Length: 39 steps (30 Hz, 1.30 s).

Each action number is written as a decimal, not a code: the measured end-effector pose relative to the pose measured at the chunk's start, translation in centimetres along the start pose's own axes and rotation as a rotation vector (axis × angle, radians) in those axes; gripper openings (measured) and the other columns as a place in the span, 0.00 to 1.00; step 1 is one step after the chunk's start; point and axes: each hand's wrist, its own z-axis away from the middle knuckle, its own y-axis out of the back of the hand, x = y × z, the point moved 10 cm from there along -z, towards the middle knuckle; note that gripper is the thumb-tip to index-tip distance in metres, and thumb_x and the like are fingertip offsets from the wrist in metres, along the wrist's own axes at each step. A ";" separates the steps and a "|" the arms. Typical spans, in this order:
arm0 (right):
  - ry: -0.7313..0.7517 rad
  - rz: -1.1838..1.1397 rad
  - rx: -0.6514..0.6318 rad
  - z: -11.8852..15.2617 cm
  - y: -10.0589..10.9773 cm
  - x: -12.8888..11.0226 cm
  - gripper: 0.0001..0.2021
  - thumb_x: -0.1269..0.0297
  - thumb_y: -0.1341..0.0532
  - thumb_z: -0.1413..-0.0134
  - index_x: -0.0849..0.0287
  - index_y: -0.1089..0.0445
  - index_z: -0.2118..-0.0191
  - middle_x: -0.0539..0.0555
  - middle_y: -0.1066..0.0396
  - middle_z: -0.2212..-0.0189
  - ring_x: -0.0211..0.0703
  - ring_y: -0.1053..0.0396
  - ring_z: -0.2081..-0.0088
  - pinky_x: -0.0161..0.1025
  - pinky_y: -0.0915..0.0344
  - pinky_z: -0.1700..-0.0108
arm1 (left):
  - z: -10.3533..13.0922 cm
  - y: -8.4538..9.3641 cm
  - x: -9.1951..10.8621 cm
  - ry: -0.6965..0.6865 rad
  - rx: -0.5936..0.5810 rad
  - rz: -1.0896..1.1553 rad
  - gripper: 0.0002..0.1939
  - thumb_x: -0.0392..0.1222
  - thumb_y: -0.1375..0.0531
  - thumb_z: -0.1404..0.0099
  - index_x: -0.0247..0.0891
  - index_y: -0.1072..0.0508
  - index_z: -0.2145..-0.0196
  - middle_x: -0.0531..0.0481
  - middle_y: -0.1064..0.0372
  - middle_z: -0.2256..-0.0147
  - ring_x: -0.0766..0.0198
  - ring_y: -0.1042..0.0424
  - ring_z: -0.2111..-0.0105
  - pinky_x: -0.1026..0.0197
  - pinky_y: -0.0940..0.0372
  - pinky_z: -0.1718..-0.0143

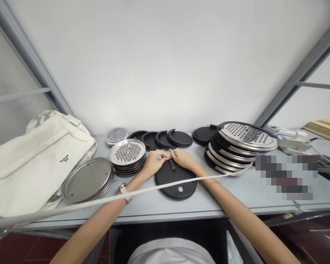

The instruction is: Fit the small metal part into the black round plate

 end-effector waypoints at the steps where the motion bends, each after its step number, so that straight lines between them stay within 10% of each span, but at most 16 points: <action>1: -0.006 -0.010 0.003 0.0 0.1 0.0 0.30 0.58 0.63 0.30 0.65 0.26 0.64 0.61 0.24 0.69 0.42 0.28 0.68 0.34 0.45 0.68 | 0.1 0.0 0.2 -0.008 0.002 -0.034 0.05 0.31 0.36 0.42 0.40 0.23 0.71 0.53 0.23 0.69 0.64 0.26 0.66 0.60 0.36 0.58; 10: -0.041 -0.070 0.018 0.3 0.8 0.0 0.32 0.56 0.65 0.31 0.66 0.27 0.66 0.63 0.25 0.69 0.45 0.26 0.64 0.34 0.44 0.66 | 0.4 0.3 0.6 0.008 0.023 -0.133 0.04 0.34 0.39 0.39 0.40 0.25 0.67 0.54 0.24 0.68 0.65 0.27 0.64 0.59 0.39 0.55; 18: 0.069 0.064 -0.026 0.7 0.7 -0.9 0.22 0.63 0.59 0.31 0.67 0.37 0.43 0.63 0.26 0.63 0.46 0.27 0.60 0.34 0.40 0.61 | 0.5 0.4 1.1 0.021 0.005 -0.132 0.02 0.35 0.38 0.40 0.41 0.25 0.68 0.55 0.24 0.69 0.63 0.26 0.66 0.56 0.41 0.53; 26: -0.016 -0.135 -0.014 0.4 0.5 -0.1 0.38 0.47 0.66 0.34 0.65 0.25 0.69 0.62 0.24 0.71 0.45 0.26 0.66 0.33 0.41 0.65 | 0.4 0.3 1.3 -0.003 -0.004 -0.147 0.05 0.32 0.37 0.41 0.40 0.26 0.73 0.55 0.24 0.71 0.64 0.27 0.67 0.57 0.42 0.53; 39: -0.039 -0.131 -0.014 0.5 0.9 -0.2 0.36 0.49 0.64 0.33 0.65 0.24 0.67 0.63 0.23 0.68 0.46 0.25 0.64 0.34 0.41 0.65 | 0.4 0.0 1.1 -0.033 -0.028 -0.102 0.05 0.33 0.40 0.38 0.41 0.24 0.69 0.54 0.23 0.67 0.63 0.27 0.64 0.54 0.43 0.49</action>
